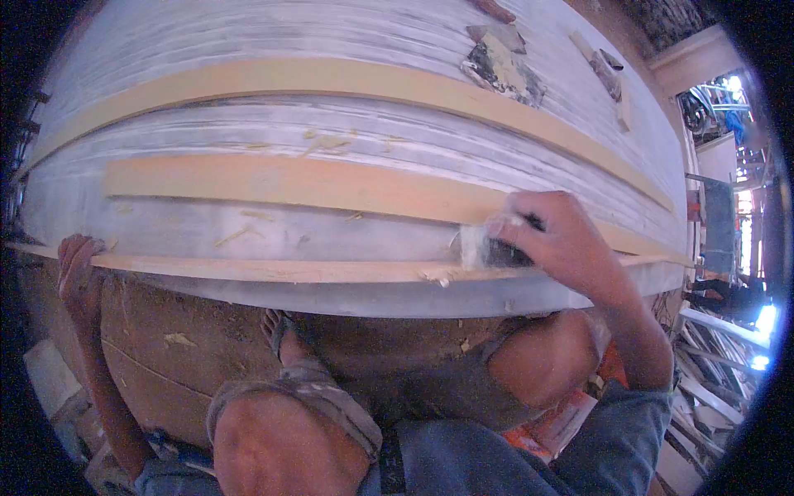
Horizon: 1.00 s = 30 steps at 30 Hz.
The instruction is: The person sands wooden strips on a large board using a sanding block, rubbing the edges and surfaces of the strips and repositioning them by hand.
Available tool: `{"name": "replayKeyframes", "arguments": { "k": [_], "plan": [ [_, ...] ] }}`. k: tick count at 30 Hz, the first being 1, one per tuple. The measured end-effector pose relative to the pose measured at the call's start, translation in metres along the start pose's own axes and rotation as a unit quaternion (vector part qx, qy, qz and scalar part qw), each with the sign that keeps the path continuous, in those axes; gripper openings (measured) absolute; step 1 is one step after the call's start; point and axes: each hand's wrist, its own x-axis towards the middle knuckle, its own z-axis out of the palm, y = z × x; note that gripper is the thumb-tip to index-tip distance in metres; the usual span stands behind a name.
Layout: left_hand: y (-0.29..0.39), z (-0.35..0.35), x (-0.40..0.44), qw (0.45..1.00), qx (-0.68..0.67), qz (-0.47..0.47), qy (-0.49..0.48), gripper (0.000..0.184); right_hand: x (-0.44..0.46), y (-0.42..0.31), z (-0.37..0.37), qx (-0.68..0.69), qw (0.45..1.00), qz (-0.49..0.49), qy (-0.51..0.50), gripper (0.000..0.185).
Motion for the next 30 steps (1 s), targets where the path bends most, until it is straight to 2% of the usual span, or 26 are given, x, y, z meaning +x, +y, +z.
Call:
{"name": "replayKeyframes", "arguments": {
  "k": [1, 5, 7, 8, 9, 10, 14, 16, 19, 21, 25, 28, 30],
  "plan": [
    [0.002, -0.001, -0.003, 1.000, 0.001, -0.003, 0.001, 0.026, -0.003, 0.001, 0.002, -0.030, 0.997, 0.003, 0.070, 0.039],
    [0.001, 0.005, -0.004, 1.000, -0.002, 0.002, 0.024, 0.028, -0.014, -0.011, 0.000, -0.038, 0.995, -0.013, 0.095, 0.033],
    [0.000, 0.007, -0.006, 1.000, 0.010, -0.006, 0.027, 0.029, -0.026, -0.041, -0.009, 0.138, 0.984, 0.088, 0.067, 0.022],
    [0.001, 0.009, -0.003, 0.999, -0.035, -0.010, 0.029, 0.029, -0.026, -0.041, -0.007, 0.139, 0.984, 0.085, 0.067, 0.022],
    [0.001, 0.009, 0.000, 0.996, -0.081, -0.014, 0.029, 0.030, -0.026, -0.041, -0.005, 0.025, 0.993, -0.093, 0.071, 0.024],
    [0.001, 0.007, 0.001, 0.996, -0.079, -0.014, 0.029, 0.030, -0.027, -0.042, -0.004, -0.091, 0.957, -0.266, 0.073, 0.033],
    [0.003, 0.005, -0.001, 0.998, -0.044, -0.035, 0.007, 0.031, -0.031, -0.060, -0.001, -0.128, 0.942, -0.304, 0.064, 0.044],
    [0.009, 0.002, 0.005, 0.999, -0.017, -0.045, 0.007, 0.031, -0.032, -0.053, 0.004, -0.217, 0.924, -0.308, 0.070, 0.043],
    [0.009, -0.003, 0.011, 0.997, -0.051, -0.020, -0.049, 0.030, -0.041, -0.048, 0.002, -0.237, 0.928, -0.280, 0.068, 0.044],
    [-0.008, 0.001, -0.003, 0.994, -0.003, -0.097, -0.054, 0.030, -0.044, -0.040, -0.002, -0.248, 0.926, -0.277, 0.066, 0.045],
    [-0.012, 0.002, -0.007, 0.993, -0.043, -0.096, -0.044, 0.029, -0.049, -0.024, -0.005, -0.263, 0.922, -0.275, 0.067, 0.046],
    [-0.007, 0.002, -0.004, 0.980, -0.076, -0.180, -0.039, 0.029, -0.053, -0.012, -0.007, -0.270, 0.921, -0.273, 0.071, 0.046],
    [0.003, 0.002, 0.002, 0.993, -0.053, -0.093, -0.042, 0.029, -0.058, -0.006, -0.008, -0.267, 0.925, -0.260, 0.072, 0.045]
  ]
}}
